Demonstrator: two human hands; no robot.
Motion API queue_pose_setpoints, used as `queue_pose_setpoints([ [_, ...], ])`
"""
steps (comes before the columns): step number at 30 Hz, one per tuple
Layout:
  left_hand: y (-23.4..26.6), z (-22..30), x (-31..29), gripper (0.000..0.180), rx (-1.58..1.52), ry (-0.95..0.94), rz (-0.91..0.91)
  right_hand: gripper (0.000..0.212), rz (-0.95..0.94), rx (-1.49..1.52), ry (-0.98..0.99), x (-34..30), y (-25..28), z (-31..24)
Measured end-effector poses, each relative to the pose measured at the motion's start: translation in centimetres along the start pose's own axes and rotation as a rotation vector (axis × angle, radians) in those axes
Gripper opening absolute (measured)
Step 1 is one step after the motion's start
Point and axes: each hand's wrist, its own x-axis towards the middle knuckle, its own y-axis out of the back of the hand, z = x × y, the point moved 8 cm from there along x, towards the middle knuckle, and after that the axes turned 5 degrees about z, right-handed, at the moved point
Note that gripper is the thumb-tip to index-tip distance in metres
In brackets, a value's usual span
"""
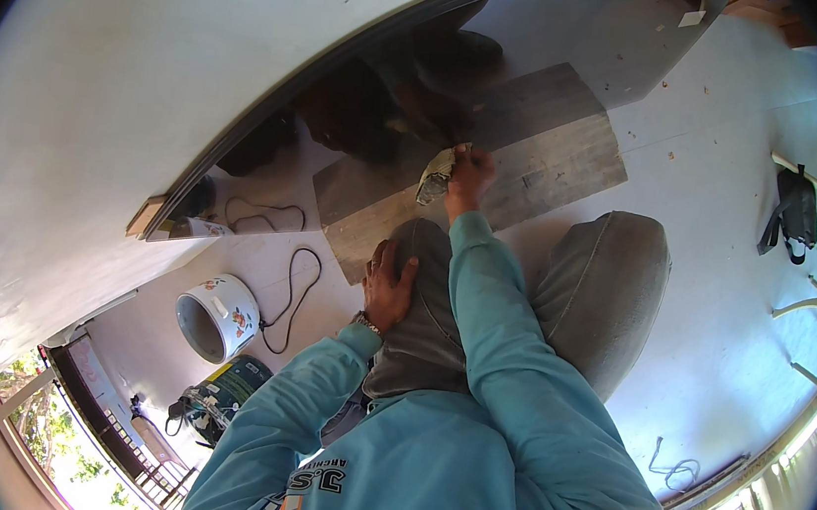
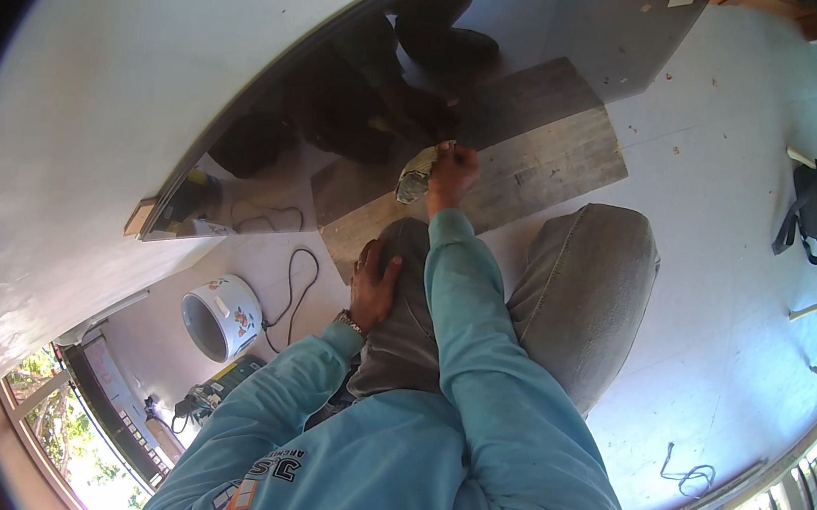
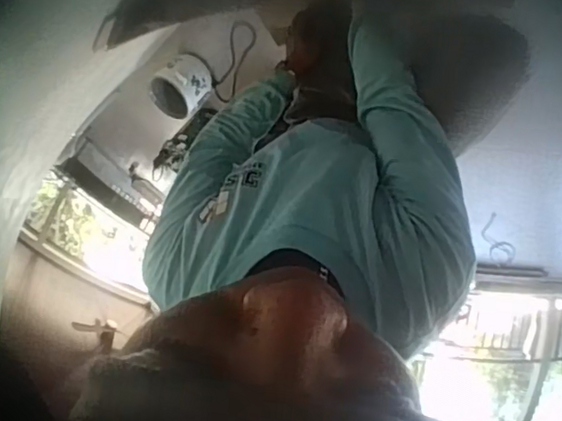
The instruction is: The person is cleaning and wiping a large dark glass or acrylic panel using a cloth and checking its edges.
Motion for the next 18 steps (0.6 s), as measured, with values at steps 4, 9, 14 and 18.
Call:
queue_pose_setpoints([
  [4, 0.3, -0.2, -0.1, 0.063, -0.003, 0.021, -0.004, 0.019, -0.011, -0.04, -0.092, 0.2, -0.2, 0.1],
  [9, 0.4, -0.1, -0.2, 0.062, 0.017, 0.022, -0.01, 0.02, 0.002, -0.031, -0.008, -0.7, -0.1, -0.6],
  [14, 0.3, -0.1, -0.1, 0.063, 0.005, 0.032, -0.01, 0.019, 0.021, -0.009, -0.071, 0.1, 0.1, -0.5],
  [18, 0.3, 0.2, -0.2, 0.064, -0.01, 0.043, -0.033, 0.018, -0.003, -0.02, -0.039, 0.3, 0.3, -0.4],
])
